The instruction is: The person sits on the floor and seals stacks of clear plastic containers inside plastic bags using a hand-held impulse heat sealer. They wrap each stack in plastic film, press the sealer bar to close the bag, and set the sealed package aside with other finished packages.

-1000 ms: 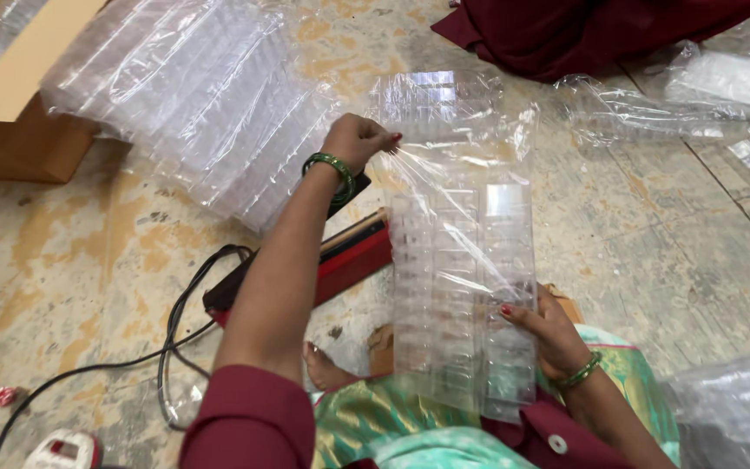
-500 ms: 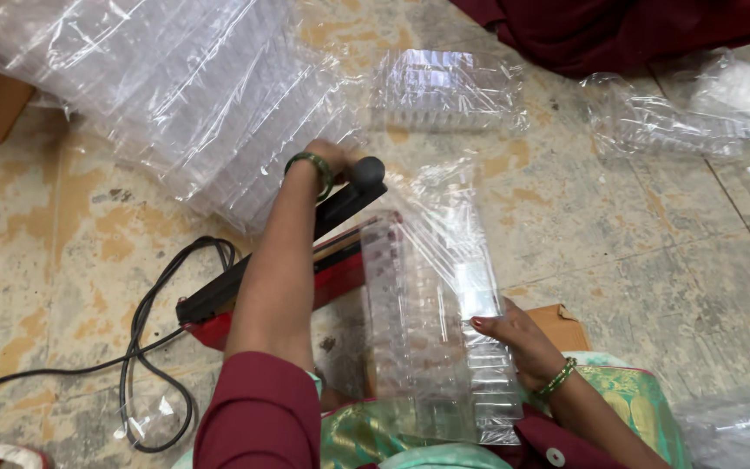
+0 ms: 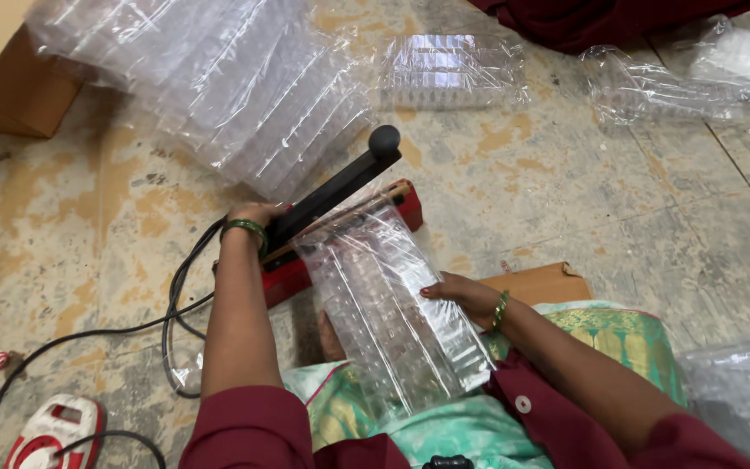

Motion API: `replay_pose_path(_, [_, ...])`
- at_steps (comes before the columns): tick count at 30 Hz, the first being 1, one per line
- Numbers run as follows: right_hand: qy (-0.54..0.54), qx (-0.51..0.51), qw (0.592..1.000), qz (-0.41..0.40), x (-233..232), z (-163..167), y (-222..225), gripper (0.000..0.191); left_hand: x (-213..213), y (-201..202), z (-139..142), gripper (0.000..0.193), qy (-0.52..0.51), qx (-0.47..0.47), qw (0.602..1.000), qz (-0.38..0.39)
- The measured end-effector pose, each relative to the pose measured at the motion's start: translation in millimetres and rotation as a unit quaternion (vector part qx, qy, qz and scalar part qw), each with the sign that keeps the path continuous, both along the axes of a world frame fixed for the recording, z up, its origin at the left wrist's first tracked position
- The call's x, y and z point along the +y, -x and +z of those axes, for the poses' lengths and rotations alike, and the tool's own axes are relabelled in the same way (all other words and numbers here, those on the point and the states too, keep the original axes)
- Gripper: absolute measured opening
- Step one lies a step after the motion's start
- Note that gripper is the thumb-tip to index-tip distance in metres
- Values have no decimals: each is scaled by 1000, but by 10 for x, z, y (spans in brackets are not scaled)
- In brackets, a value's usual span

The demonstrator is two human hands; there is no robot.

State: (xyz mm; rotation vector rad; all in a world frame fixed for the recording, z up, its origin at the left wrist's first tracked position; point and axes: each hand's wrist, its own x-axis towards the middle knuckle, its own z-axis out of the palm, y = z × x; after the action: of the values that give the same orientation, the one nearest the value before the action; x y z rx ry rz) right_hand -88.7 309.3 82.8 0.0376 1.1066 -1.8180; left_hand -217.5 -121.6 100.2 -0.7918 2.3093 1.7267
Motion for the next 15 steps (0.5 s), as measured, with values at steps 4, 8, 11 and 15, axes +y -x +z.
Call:
replay_pose_path(4, [-25, -33, 999, 22, -122, -136, 3, 62, -146, -305, -88, 24, -40, 34, 993, 102])
replay_pose_path(8, [-83, -16, 996, -11, -121, -299, -61, 62, -85, -395, -203, 18, -33, 92, 989, 111])
replay_pose_path(11, [-110, 19, 994, -17, -11, -464, -50, 63, -25, -408, -266, 16, 1, 108, 987, 115])
replay_pose_path(15, [-248, 148, 955, -74, 162, -508, 245, 53, 29, -383, -290, 15, 12, 105, 987, 122])
